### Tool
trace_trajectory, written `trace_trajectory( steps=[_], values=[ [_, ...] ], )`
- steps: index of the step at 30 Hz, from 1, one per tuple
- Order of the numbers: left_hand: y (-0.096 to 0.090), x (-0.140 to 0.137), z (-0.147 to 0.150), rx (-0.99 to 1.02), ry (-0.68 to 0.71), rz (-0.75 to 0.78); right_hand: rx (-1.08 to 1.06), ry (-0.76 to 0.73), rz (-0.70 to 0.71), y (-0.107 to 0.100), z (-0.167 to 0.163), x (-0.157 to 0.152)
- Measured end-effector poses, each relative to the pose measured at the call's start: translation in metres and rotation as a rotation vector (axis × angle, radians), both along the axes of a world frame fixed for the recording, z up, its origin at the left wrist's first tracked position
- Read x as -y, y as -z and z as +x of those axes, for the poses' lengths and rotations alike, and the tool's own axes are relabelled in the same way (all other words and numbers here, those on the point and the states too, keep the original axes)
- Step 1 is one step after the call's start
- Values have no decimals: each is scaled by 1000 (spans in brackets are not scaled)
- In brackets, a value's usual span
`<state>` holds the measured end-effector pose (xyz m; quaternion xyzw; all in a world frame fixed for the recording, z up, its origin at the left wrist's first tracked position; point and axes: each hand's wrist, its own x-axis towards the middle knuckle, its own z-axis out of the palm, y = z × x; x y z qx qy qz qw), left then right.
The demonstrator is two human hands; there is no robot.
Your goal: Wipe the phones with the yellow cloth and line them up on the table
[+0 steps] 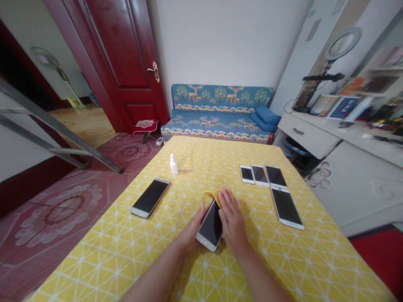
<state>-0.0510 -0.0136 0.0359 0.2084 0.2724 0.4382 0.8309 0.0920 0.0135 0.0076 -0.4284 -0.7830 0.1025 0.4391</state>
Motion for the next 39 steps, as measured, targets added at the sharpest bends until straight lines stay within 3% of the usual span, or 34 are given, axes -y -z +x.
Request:
trace_trajectory(
  steps=[5, 11, 18, 23, 27, 33, 39],
  values=[
    [4, -1, -3, -36, -39, 0, 9, -171, 12, -3, -11, 10],
    [10, -2, -8, -18, -95, -156, -40, -313, 9, -10, -24, 25],
    [5, -2, -10, -8, -348, -41, -139, -278, -41, -11, -42, 46],
    [4, -7, -12, 35, -391, -6, -153, -281, -36, -8, -40, 43],
    [3, -11, -12, 4, -474, 14, -169, -195, -11, -2, -29, 32],
    [7, -8, -10, -144, -335, -34, -224, -71, -5, -2, -10, 15],
    [6, -2, -8, -59, -13, 34, -425, 198, -114, -5, 18, -3]
  ],
)
